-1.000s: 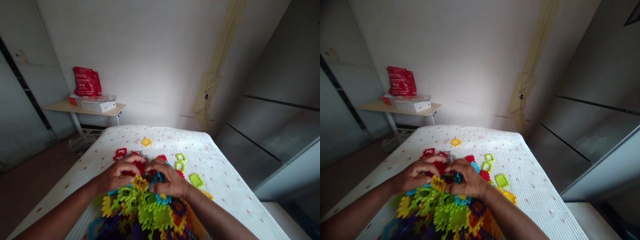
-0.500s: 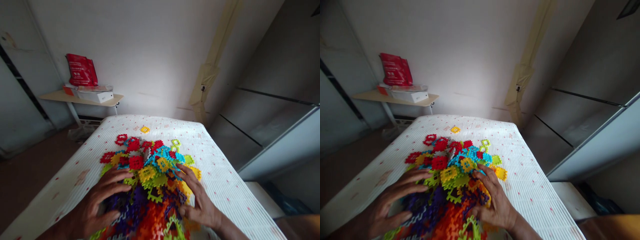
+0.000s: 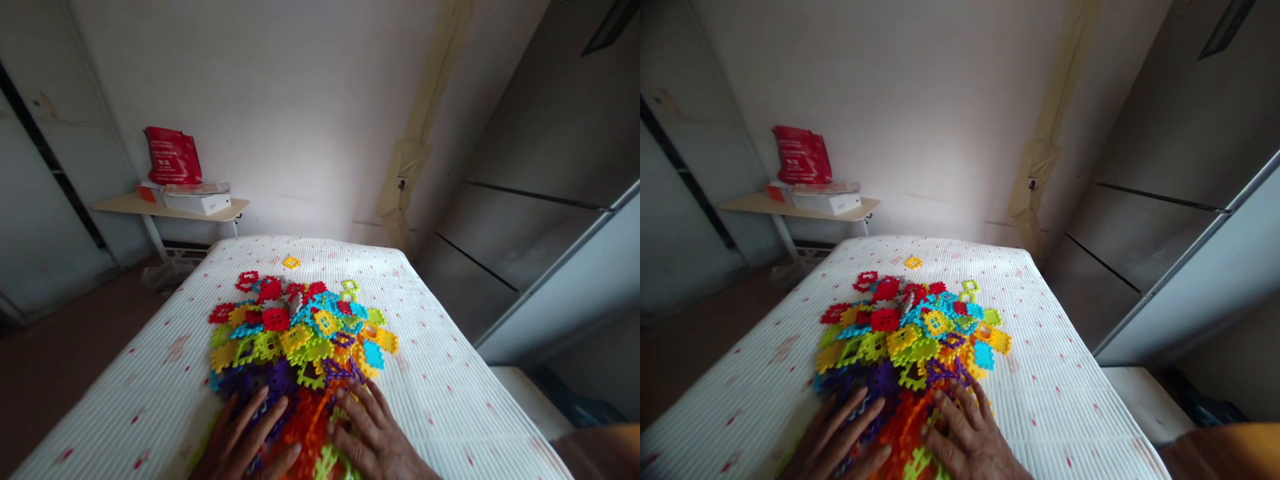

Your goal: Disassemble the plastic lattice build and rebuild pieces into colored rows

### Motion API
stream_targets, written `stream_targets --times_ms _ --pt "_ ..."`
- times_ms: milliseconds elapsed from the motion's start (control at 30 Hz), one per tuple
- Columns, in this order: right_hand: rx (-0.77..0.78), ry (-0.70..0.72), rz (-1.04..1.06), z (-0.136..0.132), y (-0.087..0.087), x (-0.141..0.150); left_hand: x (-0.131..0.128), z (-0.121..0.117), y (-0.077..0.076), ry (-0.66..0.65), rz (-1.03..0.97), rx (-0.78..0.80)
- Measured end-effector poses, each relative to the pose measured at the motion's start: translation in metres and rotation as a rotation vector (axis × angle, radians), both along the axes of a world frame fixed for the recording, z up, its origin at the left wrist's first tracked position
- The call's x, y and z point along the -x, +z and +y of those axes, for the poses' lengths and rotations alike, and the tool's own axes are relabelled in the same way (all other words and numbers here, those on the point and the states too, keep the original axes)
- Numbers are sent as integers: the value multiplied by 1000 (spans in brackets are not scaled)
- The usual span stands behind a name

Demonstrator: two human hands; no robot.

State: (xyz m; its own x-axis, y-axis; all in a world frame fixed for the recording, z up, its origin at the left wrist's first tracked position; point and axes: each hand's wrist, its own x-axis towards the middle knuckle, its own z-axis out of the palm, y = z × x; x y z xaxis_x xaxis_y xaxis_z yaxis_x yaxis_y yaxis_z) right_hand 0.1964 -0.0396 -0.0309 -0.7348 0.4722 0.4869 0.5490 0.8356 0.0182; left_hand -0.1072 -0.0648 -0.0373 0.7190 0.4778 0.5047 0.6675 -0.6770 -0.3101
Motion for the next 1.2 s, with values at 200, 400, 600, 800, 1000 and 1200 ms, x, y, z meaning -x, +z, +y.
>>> stream_targets --times_ms 200,400,600,800,1000,1200 --pt "-22 94 -4 18 10 25 -25 13 2 122 -183 70" --pt "76 96 84 37 30 46 -29 29 15 112 -278 52" --pt "173 103 228 84 56 67 -25 70 41 175 -388 97" --pt "306 -71 300 141 75 84 -21 123 65 353 -466 290" --pt "303 -252 378 177 81 88 -9 161 71 530 -531 422" --pt "251 -398 415 193 67 64 11 173 56 668 -623 467"
